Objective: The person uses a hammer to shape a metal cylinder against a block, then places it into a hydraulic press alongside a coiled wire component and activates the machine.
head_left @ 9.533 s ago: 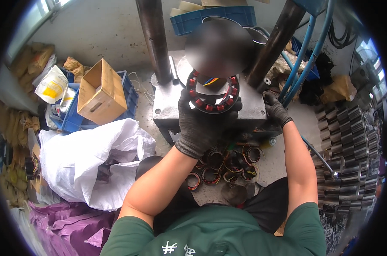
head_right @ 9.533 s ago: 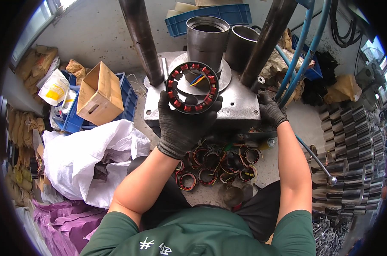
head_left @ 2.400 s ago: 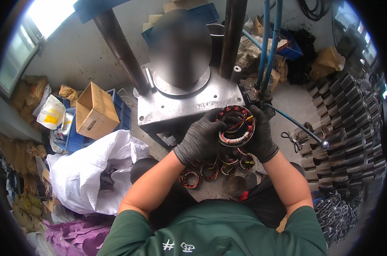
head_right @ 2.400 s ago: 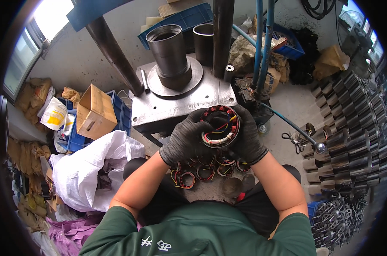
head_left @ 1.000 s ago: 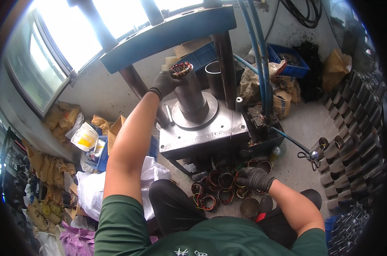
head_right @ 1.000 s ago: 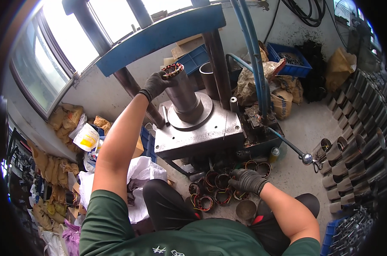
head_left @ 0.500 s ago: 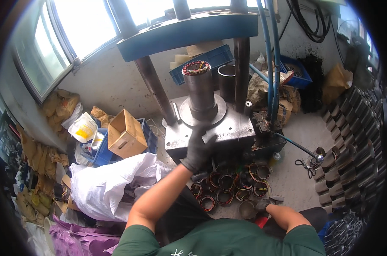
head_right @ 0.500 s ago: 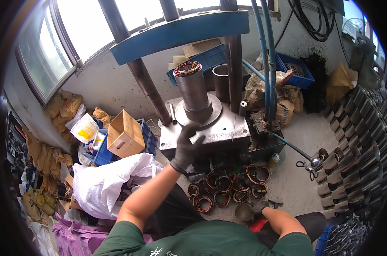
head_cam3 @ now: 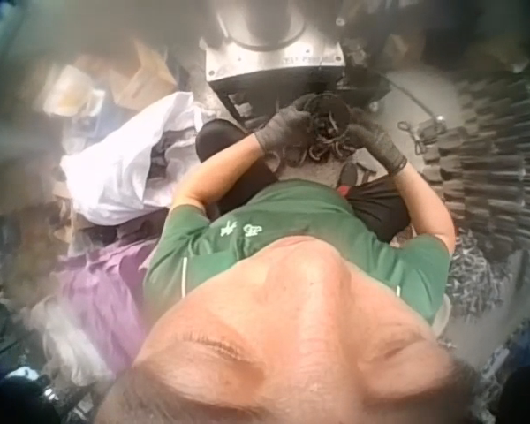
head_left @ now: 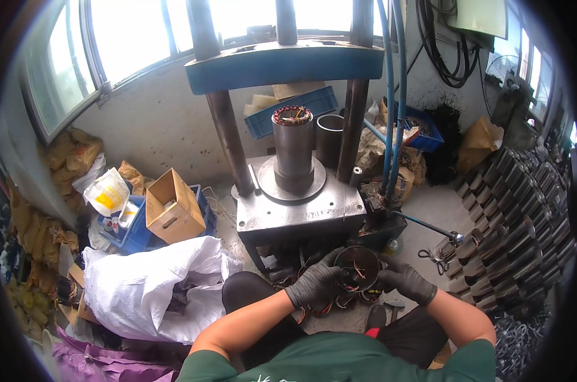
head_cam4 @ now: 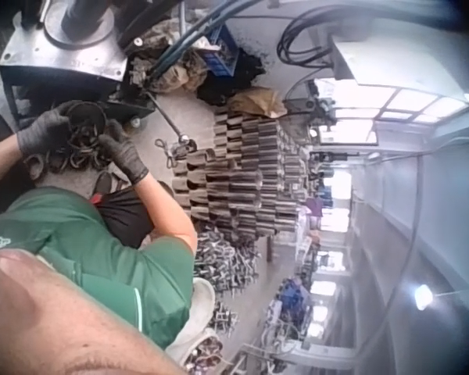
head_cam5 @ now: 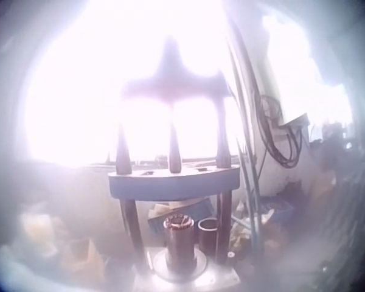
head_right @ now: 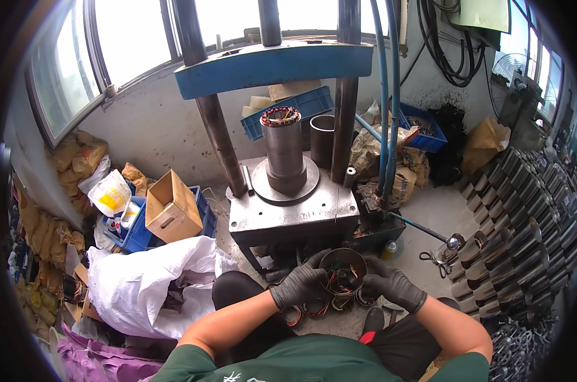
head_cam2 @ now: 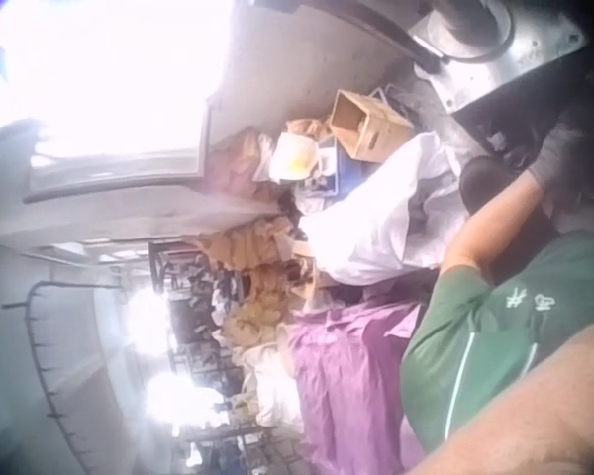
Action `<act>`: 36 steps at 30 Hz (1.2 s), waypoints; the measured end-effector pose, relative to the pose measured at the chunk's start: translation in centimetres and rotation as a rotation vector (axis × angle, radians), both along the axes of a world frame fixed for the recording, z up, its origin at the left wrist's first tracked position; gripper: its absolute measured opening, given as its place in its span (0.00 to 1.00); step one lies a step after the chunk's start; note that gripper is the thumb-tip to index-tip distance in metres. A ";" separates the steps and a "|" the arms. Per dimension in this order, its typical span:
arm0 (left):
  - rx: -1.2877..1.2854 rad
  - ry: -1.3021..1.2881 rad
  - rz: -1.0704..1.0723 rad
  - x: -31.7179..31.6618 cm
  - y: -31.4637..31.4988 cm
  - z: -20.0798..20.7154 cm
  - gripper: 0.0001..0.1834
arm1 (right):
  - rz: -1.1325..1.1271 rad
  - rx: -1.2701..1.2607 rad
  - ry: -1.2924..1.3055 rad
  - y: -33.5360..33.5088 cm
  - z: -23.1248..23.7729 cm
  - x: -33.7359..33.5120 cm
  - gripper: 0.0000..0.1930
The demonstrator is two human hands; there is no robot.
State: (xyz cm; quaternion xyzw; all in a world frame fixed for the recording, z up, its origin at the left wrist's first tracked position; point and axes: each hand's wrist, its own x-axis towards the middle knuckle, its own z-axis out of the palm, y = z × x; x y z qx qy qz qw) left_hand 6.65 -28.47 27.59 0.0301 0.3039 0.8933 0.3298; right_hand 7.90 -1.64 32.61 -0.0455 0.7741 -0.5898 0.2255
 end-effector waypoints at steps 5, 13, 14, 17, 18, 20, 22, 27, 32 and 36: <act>-0.728 1.047 0.622 -1.4 -4.7 -1.4 0.34 | -0.266 0.601 1.688 3.7 8.1 2.8 0.24; -0.477 0.672 1.273 -4.1 -10.8 3.9 0.17 | -0.766 0.318 1.461 7.0 1.4 -7.8 0.14; -0.405 0.682 1.341 -5.1 -12.1 5.3 0.17 | -0.818 0.203 1.438 6.4 2.0 -9.9 0.14; -0.371 0.798 1.472 -8.5 -15.2 8.3 0.14 | -0.904 0.141 1.469 5.4 6.1 -17.0 0.17; -0.347 0.813 1.470 -9.4 -15.7 9.4 0.12 | -0.925 0.137 1.479 5.7 6.9 -19.3 0.18; -0.322 0.779 1.448 -11.0 -16.6 11.9 0.10 | -1.019 0.429 1.610 5.3 7.8 -22.2 0.20; -0.457 0.760 1.425 -12.7 -17.9 13.0 0.11 | -0.997 0.231 1.520 4.9 7.6 -22.5 0.21; -0.607 0.757 1.388 -15.8 -17.5 15.6 0.12 | -1.098 0.131 1.537 4.7 7.3 -22.4 0.22; -0.682 0.748 1.368 -18.2 -17.9 17.2 0.12 | -1.154 0.101 1.562 3.8 7.8 -22.6 0.18; -0.759 0.740 1.348 -20.3 -18.5 18.2 0.11 | -1.123 0.131 1.547 4.6 7.9 -22.2 0.17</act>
